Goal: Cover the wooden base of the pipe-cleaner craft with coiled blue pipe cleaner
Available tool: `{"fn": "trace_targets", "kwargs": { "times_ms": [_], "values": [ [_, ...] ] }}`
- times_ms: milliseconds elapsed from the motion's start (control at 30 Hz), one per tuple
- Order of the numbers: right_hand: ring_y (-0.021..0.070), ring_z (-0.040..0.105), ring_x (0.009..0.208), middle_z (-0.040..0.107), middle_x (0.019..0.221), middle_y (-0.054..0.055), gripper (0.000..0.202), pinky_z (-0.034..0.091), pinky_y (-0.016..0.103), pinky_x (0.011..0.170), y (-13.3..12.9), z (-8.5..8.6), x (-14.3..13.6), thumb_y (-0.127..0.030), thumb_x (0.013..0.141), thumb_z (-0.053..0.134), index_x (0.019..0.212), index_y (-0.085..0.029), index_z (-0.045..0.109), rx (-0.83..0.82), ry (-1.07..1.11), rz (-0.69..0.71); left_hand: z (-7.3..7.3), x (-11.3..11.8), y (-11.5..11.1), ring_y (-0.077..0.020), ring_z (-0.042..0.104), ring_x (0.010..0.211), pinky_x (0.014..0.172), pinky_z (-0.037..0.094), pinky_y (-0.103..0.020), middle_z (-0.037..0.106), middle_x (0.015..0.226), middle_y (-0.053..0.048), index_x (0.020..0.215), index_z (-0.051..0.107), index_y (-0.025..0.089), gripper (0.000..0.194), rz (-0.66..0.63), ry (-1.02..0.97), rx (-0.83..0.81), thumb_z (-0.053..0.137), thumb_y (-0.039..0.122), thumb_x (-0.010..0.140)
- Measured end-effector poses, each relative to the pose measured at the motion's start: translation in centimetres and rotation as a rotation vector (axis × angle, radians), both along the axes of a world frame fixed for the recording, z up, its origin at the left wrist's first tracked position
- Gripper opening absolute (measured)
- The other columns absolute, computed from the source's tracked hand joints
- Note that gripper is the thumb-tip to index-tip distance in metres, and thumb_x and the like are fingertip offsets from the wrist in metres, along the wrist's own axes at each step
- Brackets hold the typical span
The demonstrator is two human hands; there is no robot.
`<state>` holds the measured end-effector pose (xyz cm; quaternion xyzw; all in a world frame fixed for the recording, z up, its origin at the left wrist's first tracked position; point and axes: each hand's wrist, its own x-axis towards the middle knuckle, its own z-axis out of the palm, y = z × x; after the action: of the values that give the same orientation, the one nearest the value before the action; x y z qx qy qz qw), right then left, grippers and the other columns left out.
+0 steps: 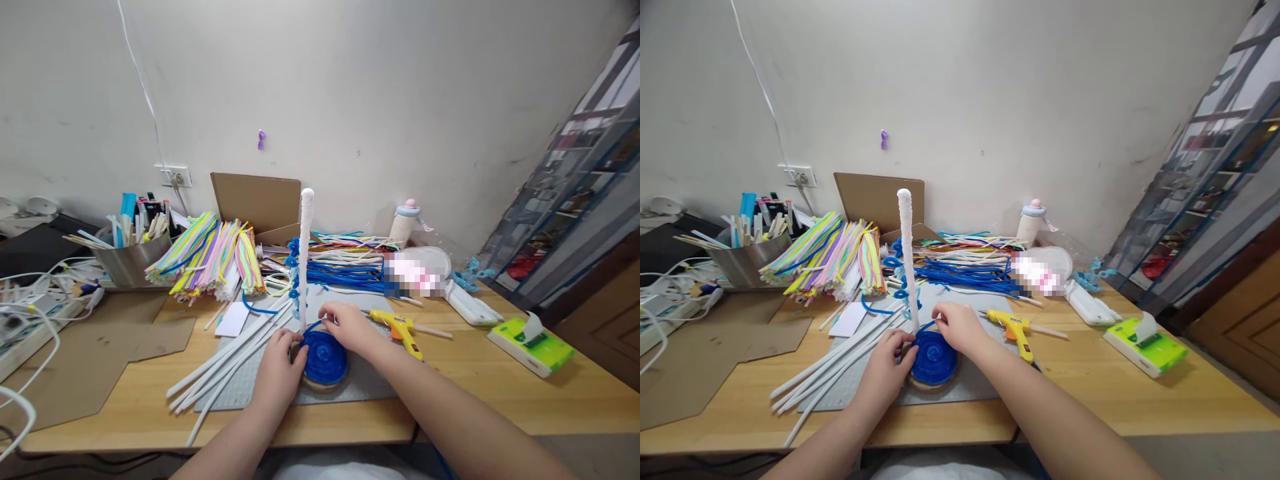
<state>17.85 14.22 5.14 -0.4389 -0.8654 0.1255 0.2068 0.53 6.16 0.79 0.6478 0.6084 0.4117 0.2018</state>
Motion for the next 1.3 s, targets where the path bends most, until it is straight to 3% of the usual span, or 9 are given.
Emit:
{"fn": "trace_targets", "kwargs": {
  "times_ms": [533,800,1133,1300],
  "values": [
    [0.019,0.061,0.088,0.071,0.093,0.001,0.025,0.035,0.034,0.083,-0.1,-0.4,1.2,-0.015,0.081,0.049,0.088,-0.025,0.071,-0.088,-0.012,0.051,0.1,0.1,0.0,-0.0212,0.057,0.091,0.084,0.045,-0.036,0.057,0.095,-0.006,0.09,0.062,0.02,0.015,-0.001,-0.005,-0.002,0.053,0.027,0.081],
    [0.0187,0.062,0.091,0.072,0.094,0.001,0.026,0.037,0.033,0.084,-0.3,-0.2,1.3,-0.017,0.081,0.047,0.089,-0.025,0.071,-0.133,-0.018,0.041,0.1,0.1,-0.1,-0.0214,0.057,0.092,0.085,0.045,-0.037,0.056,0.095,-0.006,0.09,0.062,0.02,0.015,0.002,-0.007,-0.001,0.053,0.027,0.081],
    [0.0152,0.059,0.073,0.069,0.077,0.0,0.023,0.038,0.026,0.07,-0.6,-0.1,1.6,-0.016,0.078,0.05,0.088,-0.023,0.069,-0.166,-0.012,0.024,0.1,0.1,-0.1,-0.0222,0.057,0.093,0.086,0.046,-0.038,0.057,0.096,-0.007,0.091,0.062,0.019,0.016,-0.001,-0.012,0.003,0.052,0.027,0.081],
    [0.0149,0.057,0.071,0.068,0.076,-0.001,0.026,0.037,0.029,0.075,-0.7,-0.2,2.0,-0.013,0.076,0.05,0.09,-0.025,0.069,-0.173,-0.02,0.026,0.0,0.1,0.0,-0.0222,0.057,0.093,0.085,0.046,-0.037,0.057,0.096,-0.007,0.09,0.063,0.02,0.016,-0.001,-0.013,0.006,0.052,0.027,0.081]
  ]
}}
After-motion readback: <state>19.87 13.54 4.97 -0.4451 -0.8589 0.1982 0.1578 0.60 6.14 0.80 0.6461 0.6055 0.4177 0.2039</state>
